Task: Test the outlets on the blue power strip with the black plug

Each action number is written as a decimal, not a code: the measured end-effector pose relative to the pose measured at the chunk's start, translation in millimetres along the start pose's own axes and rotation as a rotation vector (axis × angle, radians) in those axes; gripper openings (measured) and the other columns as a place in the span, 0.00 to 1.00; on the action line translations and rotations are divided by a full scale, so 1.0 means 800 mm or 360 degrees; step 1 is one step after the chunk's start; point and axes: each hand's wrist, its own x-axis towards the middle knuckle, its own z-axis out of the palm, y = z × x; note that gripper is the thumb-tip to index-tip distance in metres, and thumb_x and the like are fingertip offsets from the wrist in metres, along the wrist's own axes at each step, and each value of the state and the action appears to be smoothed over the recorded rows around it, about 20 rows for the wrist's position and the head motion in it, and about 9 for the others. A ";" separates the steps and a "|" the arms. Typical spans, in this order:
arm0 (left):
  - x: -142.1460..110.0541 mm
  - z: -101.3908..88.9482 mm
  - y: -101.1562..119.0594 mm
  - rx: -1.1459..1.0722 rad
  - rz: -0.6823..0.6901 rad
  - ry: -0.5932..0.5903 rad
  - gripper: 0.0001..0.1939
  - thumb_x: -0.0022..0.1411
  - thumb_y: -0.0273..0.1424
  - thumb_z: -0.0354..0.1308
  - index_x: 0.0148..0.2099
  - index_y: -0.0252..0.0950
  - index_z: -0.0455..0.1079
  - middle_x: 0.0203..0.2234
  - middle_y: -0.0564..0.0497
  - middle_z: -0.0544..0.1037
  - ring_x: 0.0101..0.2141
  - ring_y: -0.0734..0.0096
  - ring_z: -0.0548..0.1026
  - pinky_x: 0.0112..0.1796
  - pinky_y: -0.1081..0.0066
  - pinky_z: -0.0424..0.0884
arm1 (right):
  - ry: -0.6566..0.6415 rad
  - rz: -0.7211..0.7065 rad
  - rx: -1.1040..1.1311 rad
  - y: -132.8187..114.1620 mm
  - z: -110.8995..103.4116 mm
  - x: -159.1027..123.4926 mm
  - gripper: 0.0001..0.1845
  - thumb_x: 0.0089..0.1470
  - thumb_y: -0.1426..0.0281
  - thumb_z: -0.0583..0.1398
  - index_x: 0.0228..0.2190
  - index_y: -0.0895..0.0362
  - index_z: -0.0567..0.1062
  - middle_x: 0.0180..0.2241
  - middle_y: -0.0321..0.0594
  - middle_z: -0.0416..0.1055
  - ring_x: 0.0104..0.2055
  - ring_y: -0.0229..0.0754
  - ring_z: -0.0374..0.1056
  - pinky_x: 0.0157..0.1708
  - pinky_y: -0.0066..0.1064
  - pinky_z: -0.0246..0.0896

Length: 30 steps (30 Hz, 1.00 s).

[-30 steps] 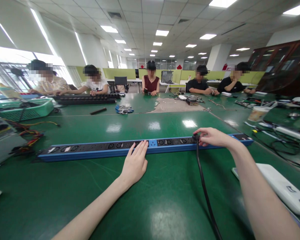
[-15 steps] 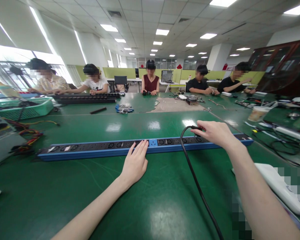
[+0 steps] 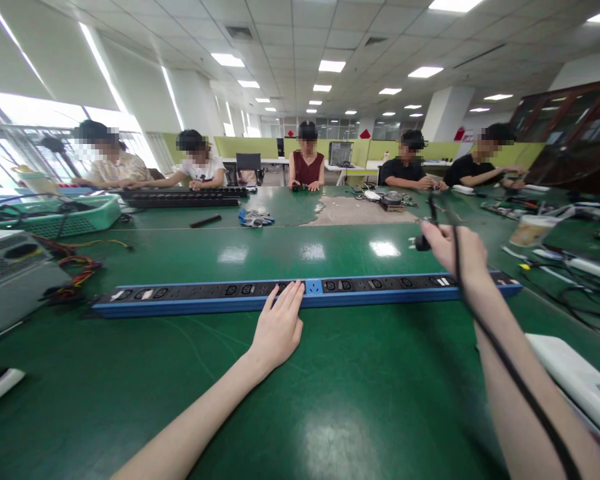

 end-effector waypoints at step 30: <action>-0.001 0.001 0.000 -0.0015 -0.0013 -0.0005 0.39 0.64 0.23 0.49 0.75 0.36 0.47 0.72 0.46 0.53 0.71 0.61 0.54 0.71 0.51 0.46 | -0.0875 -0.0182 -0.0510 -0.014 0.075 -0.016 0.34 0.60 0.39 0.48 0.34 0.53 0.78 0.39 0.48 0.77 0.41 0.51 0.73 0.43 0.41 0.65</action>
